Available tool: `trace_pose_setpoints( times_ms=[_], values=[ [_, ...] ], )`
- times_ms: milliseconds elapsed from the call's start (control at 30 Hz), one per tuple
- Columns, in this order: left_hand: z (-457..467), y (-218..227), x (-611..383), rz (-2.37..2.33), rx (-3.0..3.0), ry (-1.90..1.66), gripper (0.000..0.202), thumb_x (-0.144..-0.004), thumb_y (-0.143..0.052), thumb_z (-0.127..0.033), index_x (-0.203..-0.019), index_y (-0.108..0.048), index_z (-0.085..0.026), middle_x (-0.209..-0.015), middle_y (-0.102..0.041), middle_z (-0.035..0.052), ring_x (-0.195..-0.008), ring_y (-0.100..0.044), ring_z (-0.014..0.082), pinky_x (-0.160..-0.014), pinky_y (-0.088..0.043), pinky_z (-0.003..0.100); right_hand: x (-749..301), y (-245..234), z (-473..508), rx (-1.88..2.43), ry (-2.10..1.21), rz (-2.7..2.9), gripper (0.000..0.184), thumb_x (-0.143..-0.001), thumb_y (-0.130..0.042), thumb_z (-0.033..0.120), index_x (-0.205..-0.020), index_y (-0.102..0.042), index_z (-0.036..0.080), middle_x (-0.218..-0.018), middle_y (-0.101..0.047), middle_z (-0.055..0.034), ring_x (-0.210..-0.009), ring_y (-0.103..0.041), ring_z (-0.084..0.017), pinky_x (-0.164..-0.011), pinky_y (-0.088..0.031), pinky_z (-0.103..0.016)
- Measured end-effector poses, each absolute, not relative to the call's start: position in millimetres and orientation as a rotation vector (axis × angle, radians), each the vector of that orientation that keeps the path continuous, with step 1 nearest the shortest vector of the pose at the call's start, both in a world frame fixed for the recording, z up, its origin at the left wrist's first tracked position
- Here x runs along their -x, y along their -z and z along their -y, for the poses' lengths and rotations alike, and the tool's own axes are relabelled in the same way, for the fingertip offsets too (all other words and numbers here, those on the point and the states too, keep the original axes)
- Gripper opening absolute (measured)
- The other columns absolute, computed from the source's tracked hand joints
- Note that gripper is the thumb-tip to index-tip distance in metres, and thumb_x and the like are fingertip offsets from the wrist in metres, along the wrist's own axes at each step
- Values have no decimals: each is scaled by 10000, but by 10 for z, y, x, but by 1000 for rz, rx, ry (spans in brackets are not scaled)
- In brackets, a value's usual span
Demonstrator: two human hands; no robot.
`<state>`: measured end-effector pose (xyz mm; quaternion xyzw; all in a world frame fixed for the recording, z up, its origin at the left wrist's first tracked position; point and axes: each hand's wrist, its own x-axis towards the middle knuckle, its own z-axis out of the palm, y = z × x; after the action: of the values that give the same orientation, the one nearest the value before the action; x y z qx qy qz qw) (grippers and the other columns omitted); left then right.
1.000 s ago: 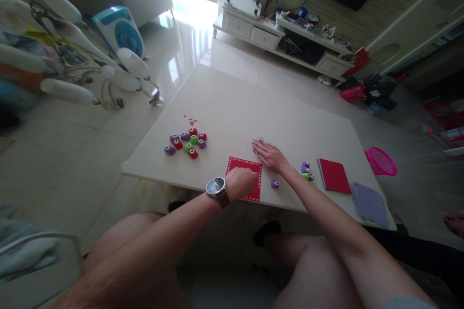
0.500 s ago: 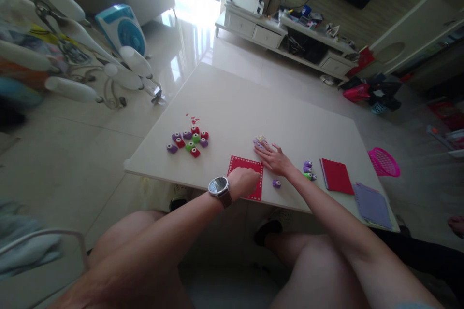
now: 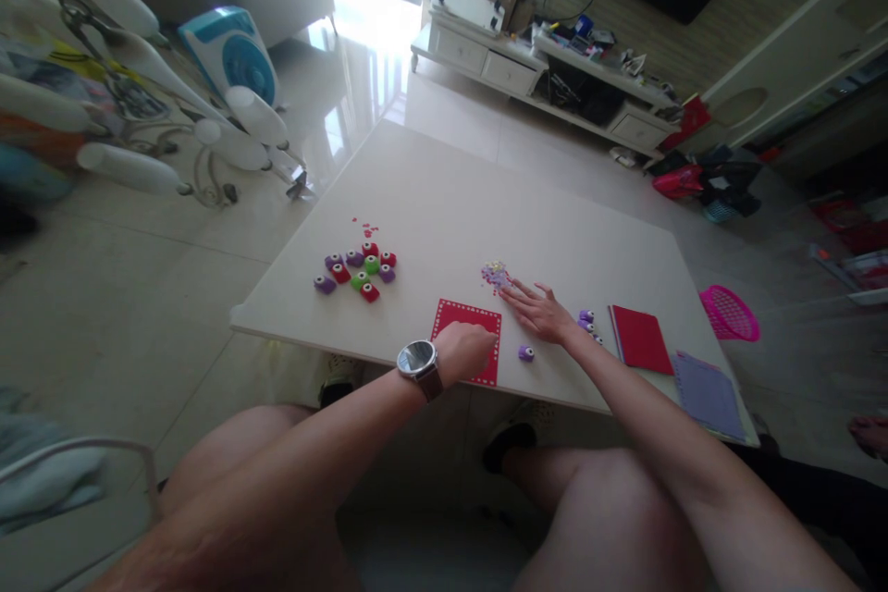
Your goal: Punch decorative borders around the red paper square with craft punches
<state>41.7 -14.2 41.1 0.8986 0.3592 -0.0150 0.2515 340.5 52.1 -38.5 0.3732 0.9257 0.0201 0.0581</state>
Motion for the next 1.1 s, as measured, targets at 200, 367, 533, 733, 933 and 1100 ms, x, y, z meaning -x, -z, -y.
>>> trace_pose_setpoints(
  times_ms=[200, 367, 533, 733, 933, 1100],
  values=[
    [131, -376, -434, -961, -2476, 82, 288, -940, -499, -113, -1076, -752, -136, -1049, -784, 147, -967, -767, 281, -783, -601, 360, -3263, 449, -687, -1239, -103, -2788, 650, -1066, -328, 279, -1680, -153, 403, -1673, -376, 4, -1579, -329, -247, -1223, -173, -554],
    [125, -393, -453, -954, -2460, 95, 290, -934, -501, -106, -1069, -756, -128, -1051, -783, 161, -966, -768, 286, -789, -596, 363, -3262, 374, -665, -1330, -150, -2798, 641, -1072, -314, 272, -1692, -162, 321, -1694, -336, -49, -1597, -286, -262, -1205, -184, -548],
    [138, -361, -454, -952, -2469, 56, 288, -935, -504, -107, -1073, -756, -124, -1050, -785, 160, -957, -767, 287, -780, -587, 357, -3258, 450, -557, -1057, -21, -2830, 636, -1070, -354, 274, -1682, -197, 344, -1670, -394, -32, -1572, -347, -247, -1200, -193, -512],
    [152, -382, -461, -963, -2447, 50, 253, -929, -543, -112, -1059, -759, -122, -1048, -784, 167, -948, -765, 282, -790, -584, 350, -3108, 409, -670, -1402, -147, -2788, 637, -1075, -295, 266, -1695, -162, 319, -1682, -367, -56, -1585, -317, -253, -1194, -196, -528],
    [151, -393, -454, -975, -2448, 51, 262, -938, -528, -119, -1057, -761, -134, -1036, -786, 153, -950, -768, 268, -794, -589, 343, -3538, 314, -435, -1247, -94, -2799, 691, -1024, -401, 225, -1687, -220, 301, -1660, -415, -73, -1535, -417, -283, -1160, -241, -498],
    [154, -359, -444, -957, -2467, 54, 277, -943, -508, -121, -1073, -753, -127, -1047, -785, 155, -958, -769, 288, -791, -597, 367, -3532, 460, -456, -1211, -87, -2770, 656, -1047, -350, 247, -1687, -214, 301, -1682, -370, -54, -1548, -395, -249, -1171, -247, -496]
  ],
)
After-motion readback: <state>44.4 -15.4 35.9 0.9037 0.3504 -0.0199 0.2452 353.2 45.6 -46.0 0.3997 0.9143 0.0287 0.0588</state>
